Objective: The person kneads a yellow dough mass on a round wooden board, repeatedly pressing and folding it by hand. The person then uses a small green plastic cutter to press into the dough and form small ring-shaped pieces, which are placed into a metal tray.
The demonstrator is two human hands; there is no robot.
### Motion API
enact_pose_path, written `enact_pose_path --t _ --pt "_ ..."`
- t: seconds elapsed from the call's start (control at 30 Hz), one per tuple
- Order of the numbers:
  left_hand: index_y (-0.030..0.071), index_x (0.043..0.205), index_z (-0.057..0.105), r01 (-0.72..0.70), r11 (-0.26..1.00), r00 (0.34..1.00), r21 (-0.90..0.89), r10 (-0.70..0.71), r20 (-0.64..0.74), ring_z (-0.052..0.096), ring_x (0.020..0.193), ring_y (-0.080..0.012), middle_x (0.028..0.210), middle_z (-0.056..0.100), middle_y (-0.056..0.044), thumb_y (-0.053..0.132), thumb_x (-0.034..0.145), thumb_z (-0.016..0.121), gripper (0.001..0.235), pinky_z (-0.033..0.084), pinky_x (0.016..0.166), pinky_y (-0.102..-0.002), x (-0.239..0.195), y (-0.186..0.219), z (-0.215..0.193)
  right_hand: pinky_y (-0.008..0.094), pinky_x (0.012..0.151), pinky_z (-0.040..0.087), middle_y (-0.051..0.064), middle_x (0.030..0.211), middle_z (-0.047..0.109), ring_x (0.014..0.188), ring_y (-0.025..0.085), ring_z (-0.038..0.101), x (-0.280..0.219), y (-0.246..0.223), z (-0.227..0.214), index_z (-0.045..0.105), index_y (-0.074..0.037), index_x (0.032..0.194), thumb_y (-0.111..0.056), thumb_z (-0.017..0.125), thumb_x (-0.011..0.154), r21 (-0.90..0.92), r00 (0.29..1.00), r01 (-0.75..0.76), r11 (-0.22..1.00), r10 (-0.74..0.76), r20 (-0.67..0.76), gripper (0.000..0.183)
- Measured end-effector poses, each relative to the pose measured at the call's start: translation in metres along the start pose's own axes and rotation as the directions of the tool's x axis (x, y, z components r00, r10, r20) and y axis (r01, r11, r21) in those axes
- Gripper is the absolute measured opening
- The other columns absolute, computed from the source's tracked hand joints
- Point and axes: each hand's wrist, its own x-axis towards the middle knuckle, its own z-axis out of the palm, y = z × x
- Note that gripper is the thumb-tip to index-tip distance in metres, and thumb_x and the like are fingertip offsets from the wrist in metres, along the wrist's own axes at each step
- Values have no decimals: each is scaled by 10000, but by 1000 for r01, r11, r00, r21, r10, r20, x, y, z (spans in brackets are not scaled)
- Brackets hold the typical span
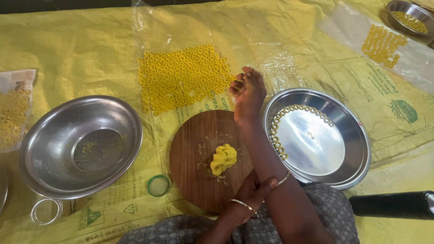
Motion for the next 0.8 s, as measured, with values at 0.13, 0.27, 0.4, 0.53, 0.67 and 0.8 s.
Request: enact_pose_path --t 0.13,0.27,0.4,0.53,0.67,0.8 --pt "22 1419 497 100 995 987 1 -99 -129 619 1120 -147 1255 658 -71 292 973 679 552 537 943 -308 11 -5 -6 339 878 529 75 1072 652 984 227 657 -27 7 4 606 -93 1138 -65 528 1111 -559 515 824 96 -541 666 87" --pt "28 1325 583 17 976 891 215 83 -446 631 919 -197 1119 650 -95 103 832 743 524 560 754 -333 31 31 -33 326 924 539 113 1115 710 1066 247 698 -50 4 -17 635 -57 1252 -141 534 1093 -706 796 605 368 -316 517 206" --pt "86 1286 561 -279 960 716 37 233 -658 704 1028 -165 1133 698 -66 148 770 820 581 605 962 -327 44 95 -69 328 964 537 128 1174 705 1126 239 691 -98 3 -48 593 -17 1325 -234 579 1073 -415 955 -61 908 173 239 332" --pt "21 1320 532 -639 703 743 -312 459 -488 668 1076 -211 1163 647 -108 154 911 785 500 563 1052 -349 67 128 -61 351 1003 517 132 1225 675 1167 240 658 -192 12 -84 551 12 1366 -309 644 1042 -220 726 -545 809 586 358 466" --pt "5 1341 512 -681 618 731 -393 549 -404 654 1097 -210 1181 638 -120 132 972 756 461 557 1042 -338 77 141 -51 374 1043 498 136 1276 644 1208 240 626 -235 16 -116 509 42 1407 -384 709 1010 -246 484 -707 663 707 516 616" --pt "-6 1352 528 -681 587 732 -438 561 -386 655 1067 -214 1145 632 -122 166 984 738 457 577 1009 -340 89 162 -46 397 1083 479 140 1327 614 1249 240 594 -257 19 -124 466 71 1448 -460 775 979 -295 319 -770 566 742 590 772"
